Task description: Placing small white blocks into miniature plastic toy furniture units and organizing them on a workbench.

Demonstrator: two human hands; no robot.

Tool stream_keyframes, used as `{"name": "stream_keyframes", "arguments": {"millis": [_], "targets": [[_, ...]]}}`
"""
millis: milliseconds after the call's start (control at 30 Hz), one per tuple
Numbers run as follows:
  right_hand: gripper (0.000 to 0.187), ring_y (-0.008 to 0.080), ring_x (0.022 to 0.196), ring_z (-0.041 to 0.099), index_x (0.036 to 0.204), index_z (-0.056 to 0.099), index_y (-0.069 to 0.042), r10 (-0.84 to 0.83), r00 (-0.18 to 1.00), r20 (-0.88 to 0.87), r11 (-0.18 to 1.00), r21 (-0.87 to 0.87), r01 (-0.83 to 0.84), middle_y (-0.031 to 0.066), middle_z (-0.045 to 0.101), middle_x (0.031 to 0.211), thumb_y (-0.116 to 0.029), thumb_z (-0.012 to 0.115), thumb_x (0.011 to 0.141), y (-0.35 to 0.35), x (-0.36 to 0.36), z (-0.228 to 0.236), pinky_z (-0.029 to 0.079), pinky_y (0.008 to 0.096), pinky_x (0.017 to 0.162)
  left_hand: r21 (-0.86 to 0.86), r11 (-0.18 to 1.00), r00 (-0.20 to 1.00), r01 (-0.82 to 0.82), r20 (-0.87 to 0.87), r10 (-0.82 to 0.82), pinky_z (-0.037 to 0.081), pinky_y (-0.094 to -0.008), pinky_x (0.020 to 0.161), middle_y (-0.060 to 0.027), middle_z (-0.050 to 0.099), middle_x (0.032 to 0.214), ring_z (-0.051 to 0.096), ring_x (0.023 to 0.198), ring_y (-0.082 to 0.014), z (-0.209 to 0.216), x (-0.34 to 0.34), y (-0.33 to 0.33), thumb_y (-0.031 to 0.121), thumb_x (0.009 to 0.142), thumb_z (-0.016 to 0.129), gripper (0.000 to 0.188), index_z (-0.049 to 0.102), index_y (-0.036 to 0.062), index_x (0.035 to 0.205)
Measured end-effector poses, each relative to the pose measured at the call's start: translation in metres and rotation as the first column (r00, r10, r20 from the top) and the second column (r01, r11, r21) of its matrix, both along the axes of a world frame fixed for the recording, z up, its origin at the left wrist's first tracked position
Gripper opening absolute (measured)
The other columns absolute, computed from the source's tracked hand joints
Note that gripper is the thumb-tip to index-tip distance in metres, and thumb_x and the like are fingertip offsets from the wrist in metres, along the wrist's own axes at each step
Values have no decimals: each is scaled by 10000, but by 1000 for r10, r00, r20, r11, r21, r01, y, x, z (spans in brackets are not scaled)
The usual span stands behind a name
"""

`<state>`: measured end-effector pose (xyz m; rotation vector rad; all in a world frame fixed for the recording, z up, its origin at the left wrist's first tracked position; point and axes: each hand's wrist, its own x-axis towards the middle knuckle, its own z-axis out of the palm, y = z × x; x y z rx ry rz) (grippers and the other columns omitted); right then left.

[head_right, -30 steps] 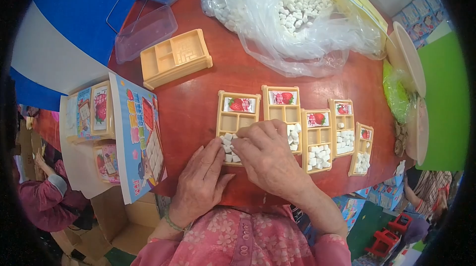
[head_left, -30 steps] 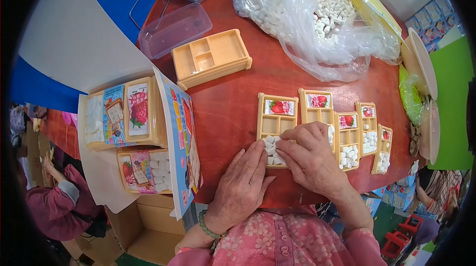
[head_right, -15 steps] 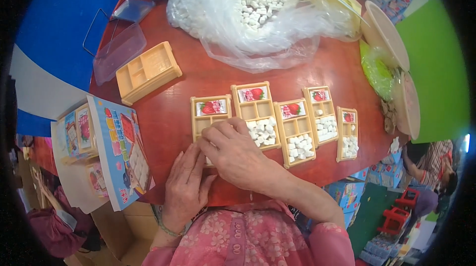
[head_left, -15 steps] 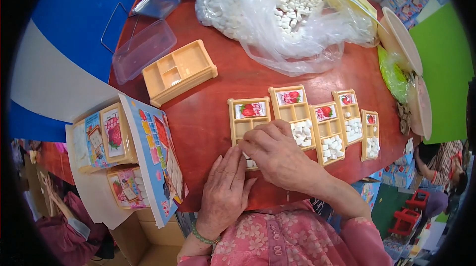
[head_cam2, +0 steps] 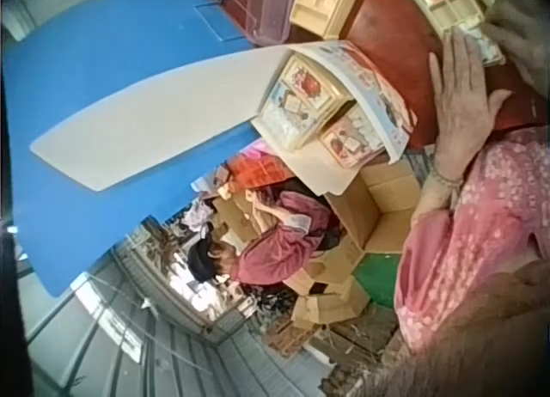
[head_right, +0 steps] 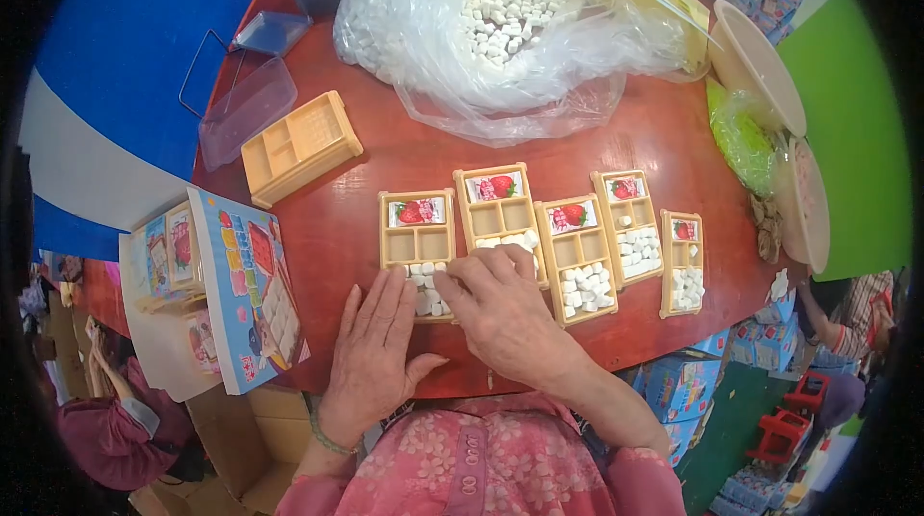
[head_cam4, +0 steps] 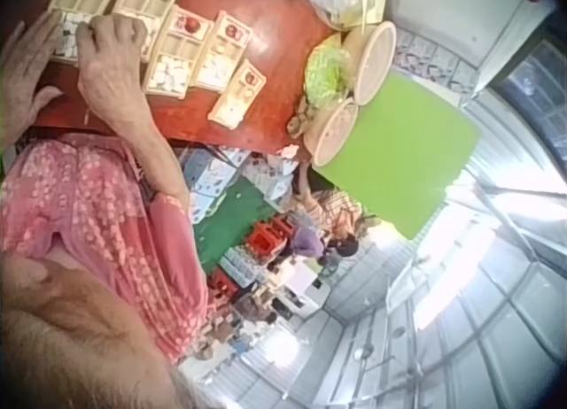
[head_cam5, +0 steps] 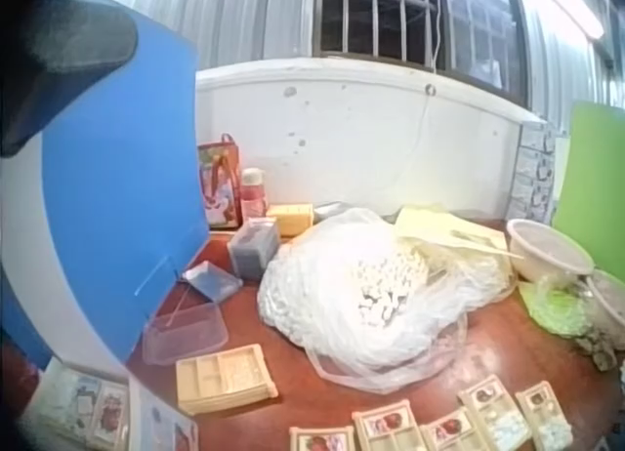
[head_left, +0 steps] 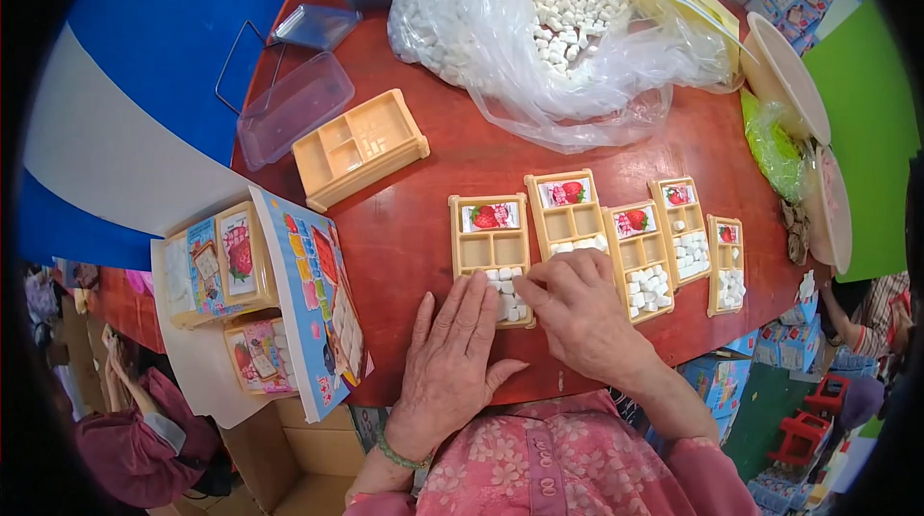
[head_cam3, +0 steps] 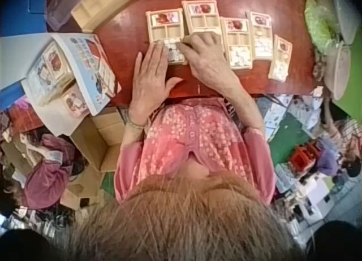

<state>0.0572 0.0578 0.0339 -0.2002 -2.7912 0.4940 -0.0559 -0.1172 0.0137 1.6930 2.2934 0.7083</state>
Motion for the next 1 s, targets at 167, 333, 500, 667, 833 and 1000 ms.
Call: {"name": "stream_keyframes", "arguments": {"millis": [167,333,500,667,833,1000], "targets": [[301,266,1016,569,1064,688,-55,9,1000,-25,1000,-16,-10,77,584,1050,-43,688,763,-2,-2,-8,382,460,943,-76,997,1000,13,14,-12,205,-579,1205,-181,351,1600,303,1507,-294,-4,2,3,448,865,711,846,410,-30,1495],[228,250,965,584,988,685,-73,4,999,-44,1000,-13,-5,53,595,997,-42,717,765,0,0,-9,392,444,927,-109,994,1000,-1,-28,-2,177,-586,1209,-177,349,1603,288,1515,-283,-1,3,4,446,866,708,843,409,-24,1498],[229,247,946,587,964,682,-79,-7,998,-69,997,-81,1,48,603,976,-43,753,749,4,2,-7,402,425,897,-32,999,1000,4,-11,-4,212,-594,1196,-171,361,1597,305,1507,-297,-6,2,-1,424,866,719,817,425,-15,1490],[214,248,941,583,970,686,-74,-56,997,-54,990,-131,48,48,617,976,-52,756,769,2,-2,-3,399,415,880,3,1000,999,24,-30,-24,253,-595,1181,-164,389,1580,336,1488,-316,-5,1,-2,380,871,731,761,457,-13,1462],[218,256,943,580,984,692,-74,-13,1000,1,994,-111,13,52,612,974,-48,749,775,3,-2,-5,393,416,890,-7,999,999,37,-39,-37,256,-591,1180,-155,406,1572,347,1481,-313,-4,0,-1,368,882,722,693,508,-15,1419],[210,262,926,573,987,697,-83,-19,1000,23,994,-108,21,54,597,955,-48,739,784,2,-4,1,392,419,885,-3,999,999,37,-36,-37,253,-585,1185,-151,416,1566,349,1480,-302,-4,0,-1,365,889,717,649,548,-15,1387]]}}
